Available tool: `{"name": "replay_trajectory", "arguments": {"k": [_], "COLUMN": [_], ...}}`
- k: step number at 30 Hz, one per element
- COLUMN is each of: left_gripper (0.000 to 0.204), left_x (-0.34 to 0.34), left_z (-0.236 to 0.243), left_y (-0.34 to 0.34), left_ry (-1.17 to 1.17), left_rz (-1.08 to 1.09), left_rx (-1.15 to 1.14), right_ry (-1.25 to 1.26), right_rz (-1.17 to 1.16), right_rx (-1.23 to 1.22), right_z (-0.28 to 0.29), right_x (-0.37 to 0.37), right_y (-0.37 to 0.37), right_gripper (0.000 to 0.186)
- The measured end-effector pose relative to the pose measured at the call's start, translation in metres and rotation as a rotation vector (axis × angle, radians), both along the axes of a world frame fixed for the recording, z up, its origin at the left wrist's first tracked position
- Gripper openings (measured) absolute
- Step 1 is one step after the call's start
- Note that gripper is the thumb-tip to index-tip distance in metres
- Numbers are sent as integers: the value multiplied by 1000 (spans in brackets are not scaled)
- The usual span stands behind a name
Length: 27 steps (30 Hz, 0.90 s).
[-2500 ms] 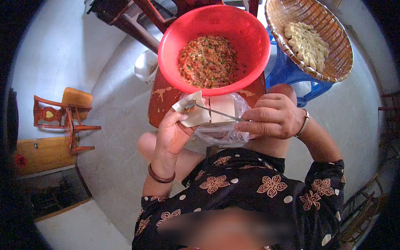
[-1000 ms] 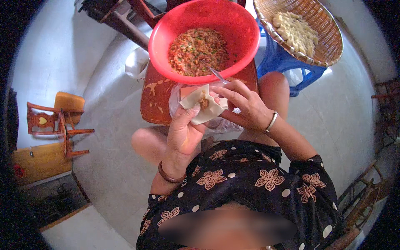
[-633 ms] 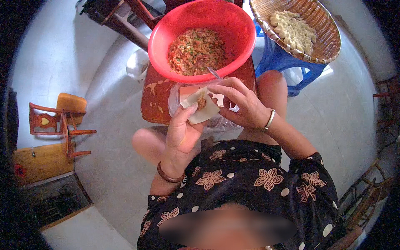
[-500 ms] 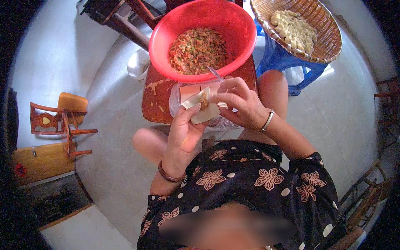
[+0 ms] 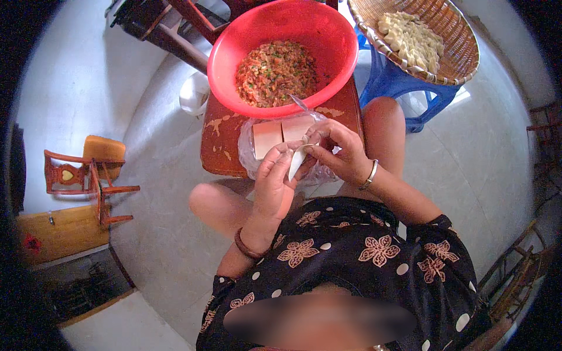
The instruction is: The person makes dumplings by scooping filling onto wrappers with a spoon, folding and pinching the wrappers closed by hand, and placing the assembled dumplings into a woven basket.
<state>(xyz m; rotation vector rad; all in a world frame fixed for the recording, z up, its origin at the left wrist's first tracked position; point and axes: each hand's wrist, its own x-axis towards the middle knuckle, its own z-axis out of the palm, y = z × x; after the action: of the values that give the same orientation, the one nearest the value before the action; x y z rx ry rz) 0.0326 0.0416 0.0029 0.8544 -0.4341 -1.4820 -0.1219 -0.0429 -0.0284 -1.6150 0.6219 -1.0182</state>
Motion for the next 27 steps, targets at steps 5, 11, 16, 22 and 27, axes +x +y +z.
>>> {"name": "replay_trajectory", "arguments": {"k": [5, 11, 16, 22, 27], "left_gripper": [26, 27, 27, 17, 15], "left_x": [-3, -10, 8, 17, 20], "left_z": [3, 10, -6, -11, -11], "left_y": [0, 1, 7, 9, 5], "left_ry": [-60, -315, -504, -536, -959], "left_rz": [-6, 150, -13, -26, 67], "left_rx": [-26, -151, -131, -74, -194], "right_ry": [-49, -49, -17, 42, 211], "right_rz": [-56, -34, 10, 110, 130], "right_rx": [13, -79, -184, -144, -603], "right_z": [-4, 0, 14, 5, 30], "right_x": [3, -4, -1, -4, -2], "right_y": [-2, -6, -10, -9, -10], "right_gripper": [16, 22, 34, 28, 23]}}
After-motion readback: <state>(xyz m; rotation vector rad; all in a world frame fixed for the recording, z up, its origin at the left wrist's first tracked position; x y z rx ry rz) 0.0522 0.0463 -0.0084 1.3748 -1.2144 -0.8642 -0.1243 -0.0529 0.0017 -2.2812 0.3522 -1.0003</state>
